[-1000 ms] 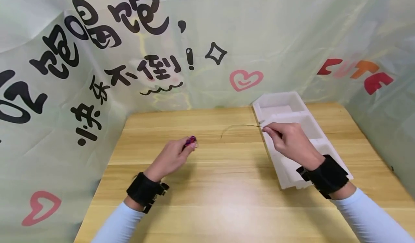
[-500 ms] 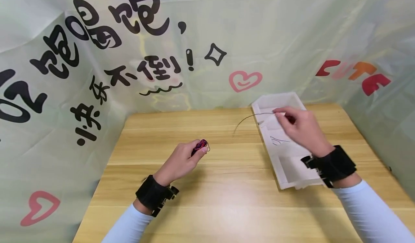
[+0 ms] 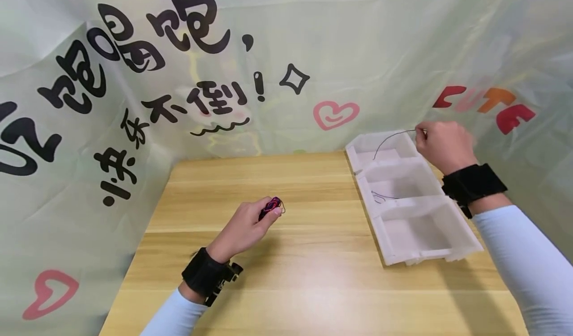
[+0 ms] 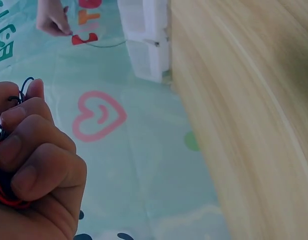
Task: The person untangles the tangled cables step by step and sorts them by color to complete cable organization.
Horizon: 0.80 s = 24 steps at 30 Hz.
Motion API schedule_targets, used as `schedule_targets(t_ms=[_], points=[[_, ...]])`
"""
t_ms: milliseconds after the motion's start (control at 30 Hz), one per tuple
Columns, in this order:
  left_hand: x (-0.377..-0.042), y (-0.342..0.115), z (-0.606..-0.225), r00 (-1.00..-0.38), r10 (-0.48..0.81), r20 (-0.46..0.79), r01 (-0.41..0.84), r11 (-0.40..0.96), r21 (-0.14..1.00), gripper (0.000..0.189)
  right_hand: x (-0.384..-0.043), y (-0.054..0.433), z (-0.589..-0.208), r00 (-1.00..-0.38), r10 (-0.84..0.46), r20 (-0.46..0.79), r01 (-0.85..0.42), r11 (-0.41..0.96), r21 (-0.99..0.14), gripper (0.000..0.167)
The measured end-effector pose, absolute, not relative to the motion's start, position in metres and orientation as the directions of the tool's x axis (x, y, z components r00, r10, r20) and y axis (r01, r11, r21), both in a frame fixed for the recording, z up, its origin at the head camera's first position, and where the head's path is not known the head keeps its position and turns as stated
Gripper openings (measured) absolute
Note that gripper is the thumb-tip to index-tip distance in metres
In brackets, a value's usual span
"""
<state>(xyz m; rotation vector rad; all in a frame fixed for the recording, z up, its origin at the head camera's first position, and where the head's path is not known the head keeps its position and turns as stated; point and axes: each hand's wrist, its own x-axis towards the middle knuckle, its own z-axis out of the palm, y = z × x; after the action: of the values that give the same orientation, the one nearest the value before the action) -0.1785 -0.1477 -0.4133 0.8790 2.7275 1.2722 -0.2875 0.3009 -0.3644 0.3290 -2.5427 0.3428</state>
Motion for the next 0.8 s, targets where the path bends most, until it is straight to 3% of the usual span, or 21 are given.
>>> schedule_targets(t_ms=[167,267,400,600,800], points=[[-0.176,-0.152,-0.417,-0.851,0.478,0.219,0.472,0.513,0.717,0.024,-0.322,0.292,-0.373,-0.883,-0.196,0.426,-0.282,0.947,-0.150,0.028],[-0.174,-0.155,-0.420,-0.855,0.469,0.220,0.466,0.511,0.722,0.025,-0.340,0.283,-0.381,-0.932,-0.237,0.274,-0.291,0.940,-0.179,0.017],[-0.172,-0.158,-0.425,-0.863,0.456,0.216,0.453,0.510,0.732,0.025,-0.360,0.275,-0.398,-0.958,-0.258,0.128,-0.282,0.928,-0.245,0.015],[-0.170,-0.162,-0.427,-0.882,0.428,0.200,0.422,0.525,0.739,0.023,-0.379,0.278,-0.431,-0.977,-0.210,0.047,-0.213,0.917,-0.337,0.021],[-0.170,-0.164,-0.426,-0.890,0.415,0.187,0.404,0.530,0.746,0.023,-0.389,0.287,-0.455,-0.992,-0.122,0.021,-0.124,0.966,-0.226,0.023]])
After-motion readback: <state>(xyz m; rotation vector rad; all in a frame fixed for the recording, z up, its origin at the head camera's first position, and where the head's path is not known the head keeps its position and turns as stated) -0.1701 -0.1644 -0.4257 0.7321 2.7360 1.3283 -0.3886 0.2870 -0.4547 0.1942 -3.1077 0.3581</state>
